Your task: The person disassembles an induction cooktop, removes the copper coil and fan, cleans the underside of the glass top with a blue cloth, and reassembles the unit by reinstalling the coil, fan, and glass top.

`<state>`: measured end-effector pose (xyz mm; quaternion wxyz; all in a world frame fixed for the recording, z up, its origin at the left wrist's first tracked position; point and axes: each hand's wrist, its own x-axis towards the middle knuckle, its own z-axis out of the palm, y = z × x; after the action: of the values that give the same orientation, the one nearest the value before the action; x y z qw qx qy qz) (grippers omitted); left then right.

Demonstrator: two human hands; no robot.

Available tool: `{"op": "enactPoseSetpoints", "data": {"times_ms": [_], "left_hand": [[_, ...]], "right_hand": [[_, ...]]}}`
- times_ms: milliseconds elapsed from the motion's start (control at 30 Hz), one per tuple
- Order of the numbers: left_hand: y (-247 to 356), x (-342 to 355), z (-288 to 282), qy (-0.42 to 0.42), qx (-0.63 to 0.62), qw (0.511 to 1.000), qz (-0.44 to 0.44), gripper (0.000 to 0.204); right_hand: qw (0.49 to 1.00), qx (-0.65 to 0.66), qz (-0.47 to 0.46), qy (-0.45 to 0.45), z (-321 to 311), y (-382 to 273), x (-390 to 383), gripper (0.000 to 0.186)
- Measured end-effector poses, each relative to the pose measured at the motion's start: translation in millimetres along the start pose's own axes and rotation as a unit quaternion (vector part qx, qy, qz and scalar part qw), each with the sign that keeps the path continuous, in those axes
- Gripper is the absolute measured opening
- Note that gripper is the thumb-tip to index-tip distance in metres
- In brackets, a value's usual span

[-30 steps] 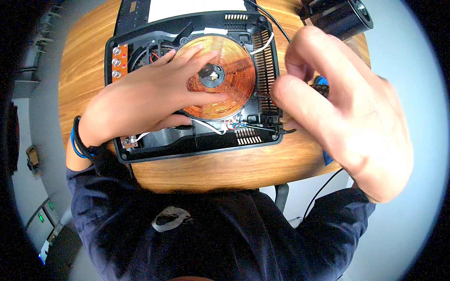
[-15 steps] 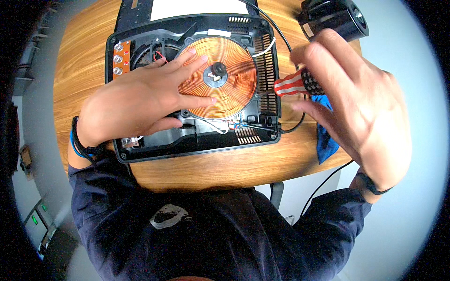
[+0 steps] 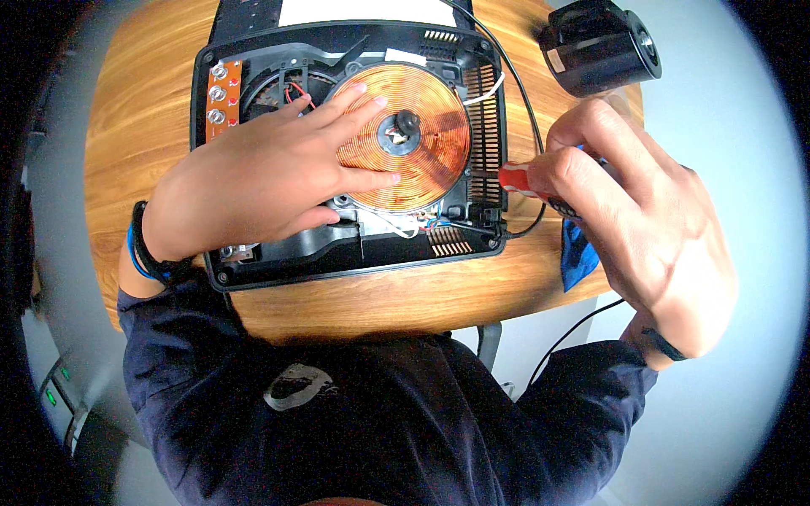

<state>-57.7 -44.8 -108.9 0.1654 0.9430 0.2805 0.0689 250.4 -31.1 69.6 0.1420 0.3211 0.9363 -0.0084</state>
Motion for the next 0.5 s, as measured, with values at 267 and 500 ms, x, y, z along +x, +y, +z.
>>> {"op": "enactPoseSetpoints", "data": {"times_ms": [267,500], "left_hand": [[-4,-4,8,0.025,-0.015,1.0,-0.007,0.068],[-4,-3,7,0.024,-0.035,0.999,0.0,0.067]], "right_hand": [[0.989,-0.012,0.141,0.05,20,5,-1,0.044],[0.992,0.001,0.123,0.036,15,2,-6,0.041]]}}
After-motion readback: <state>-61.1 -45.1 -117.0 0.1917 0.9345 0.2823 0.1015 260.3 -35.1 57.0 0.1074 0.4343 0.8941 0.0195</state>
